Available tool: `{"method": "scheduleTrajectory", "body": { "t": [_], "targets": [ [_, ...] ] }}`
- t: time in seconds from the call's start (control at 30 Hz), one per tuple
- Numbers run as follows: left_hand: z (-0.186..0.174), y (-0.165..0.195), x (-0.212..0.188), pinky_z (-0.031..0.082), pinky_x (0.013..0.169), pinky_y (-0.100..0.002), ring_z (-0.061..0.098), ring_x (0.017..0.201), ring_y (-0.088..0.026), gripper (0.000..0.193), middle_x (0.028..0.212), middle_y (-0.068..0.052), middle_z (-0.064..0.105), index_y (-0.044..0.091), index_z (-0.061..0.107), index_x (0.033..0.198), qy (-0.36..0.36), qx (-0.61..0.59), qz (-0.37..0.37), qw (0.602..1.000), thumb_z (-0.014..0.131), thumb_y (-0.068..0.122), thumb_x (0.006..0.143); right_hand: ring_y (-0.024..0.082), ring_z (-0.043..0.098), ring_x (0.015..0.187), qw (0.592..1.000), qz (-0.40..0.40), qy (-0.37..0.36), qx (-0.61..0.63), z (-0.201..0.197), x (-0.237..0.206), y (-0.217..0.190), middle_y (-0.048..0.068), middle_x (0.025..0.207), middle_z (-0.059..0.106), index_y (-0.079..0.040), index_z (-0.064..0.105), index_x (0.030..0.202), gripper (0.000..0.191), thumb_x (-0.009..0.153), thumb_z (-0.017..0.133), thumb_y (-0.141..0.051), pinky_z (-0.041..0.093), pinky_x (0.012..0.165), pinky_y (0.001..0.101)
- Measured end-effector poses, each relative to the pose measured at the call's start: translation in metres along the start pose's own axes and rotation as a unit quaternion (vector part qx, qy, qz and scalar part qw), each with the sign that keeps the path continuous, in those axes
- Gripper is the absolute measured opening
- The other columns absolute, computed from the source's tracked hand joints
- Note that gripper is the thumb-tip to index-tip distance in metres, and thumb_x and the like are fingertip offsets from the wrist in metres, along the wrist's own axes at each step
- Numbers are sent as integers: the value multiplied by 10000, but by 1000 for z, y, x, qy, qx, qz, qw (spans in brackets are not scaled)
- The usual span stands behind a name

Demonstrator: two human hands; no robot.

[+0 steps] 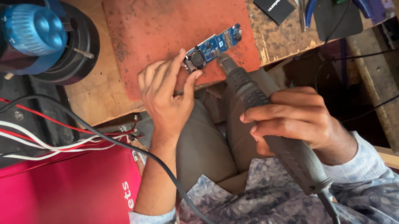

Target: The person uses a heat gun to apply heat to a small blue circuit board on a workbench. After heating, the person picks up the board and inspects both sides, turning it over to view the components and solder points.

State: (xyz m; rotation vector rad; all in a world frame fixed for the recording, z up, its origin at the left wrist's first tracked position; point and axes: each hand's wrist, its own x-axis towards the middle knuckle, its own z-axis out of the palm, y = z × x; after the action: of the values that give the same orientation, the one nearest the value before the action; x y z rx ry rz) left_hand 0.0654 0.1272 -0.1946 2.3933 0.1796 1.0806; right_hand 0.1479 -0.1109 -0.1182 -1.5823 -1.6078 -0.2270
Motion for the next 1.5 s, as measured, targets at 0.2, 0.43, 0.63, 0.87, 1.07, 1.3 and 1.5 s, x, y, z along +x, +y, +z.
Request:
{"method": "scheduleTrajectory", "body": {
  "t": [0.2,0.43,0.63,0.87,1.07,1.3,1.5],
  "targets": [
    [1,-1,-1,451,961,-397,643,1046,-256,486,1066,-59,725,84,709,1292,1,8,0,1000,896,227,867,179,647,642,999,32,22,-23,-7,1,-3,88,1008,748,-79,625,933,274,778,848,-42,496,574,299],
    [3,-2,-1,448,958,-398,642,1046,-258,477,1051,-58,722,80,709,1292,0,6,-5,1000,891,219,874,172,684,664,998,57,33,-17,-9,3,-4,98,1008,744,-82,604,915,315,762,875,-33,511,589,281],
    [2,-2,-2,448,960,-396,643,1045,-258,473,1047,-57,720,83,710,1288,1,0,-5,1000,894,212,872,204,666,661,996,57,33,-57,-9,2,-6,90,1006,748,-74,608,921,293,761,838,14,501,597,307],
    [3,-2,0,449,965,-398,644,1048,-255,470,1049,-50,723,81,711,1287,2,-1,-5,1000,895,203,872,191,670,656,998,46,30,-43,-9,2,-3,88,1006,747,-78,604,919,294,768,847,-11,502,582,305],
    [3,-2,-2,446,959,-399,643,1044,-255,483,1054,-53,724,77,707,1297,-3,-2,-7,1000,895,206,871,178,649,643,999,38,20,-32,-8,-1,-3,85,1020,745,-79,617,936,280,786,848,-33,488,570,300],
    [3,-3,-3,444,971,-401,642,1051,-254,485,1067,-52,723,80,705,1306,-12,4,-5,1000,893,198,874,152,584,586,1000,-3,6,-22,-2,-3,2,85,1020,749,-72,637,956,267,803,855,-73,454,522,289],
    [3,-2,-2,448,970,-395,636,1056,-256,497,1081,-59,715,82,703,1308,-1,0,0,1000,899,203,868,154,566,597,1000,-15,11,-17,0,-3,8,70,1043,746,-79,639,957,258,822,859,-82,458,530,287]
  ]
}}
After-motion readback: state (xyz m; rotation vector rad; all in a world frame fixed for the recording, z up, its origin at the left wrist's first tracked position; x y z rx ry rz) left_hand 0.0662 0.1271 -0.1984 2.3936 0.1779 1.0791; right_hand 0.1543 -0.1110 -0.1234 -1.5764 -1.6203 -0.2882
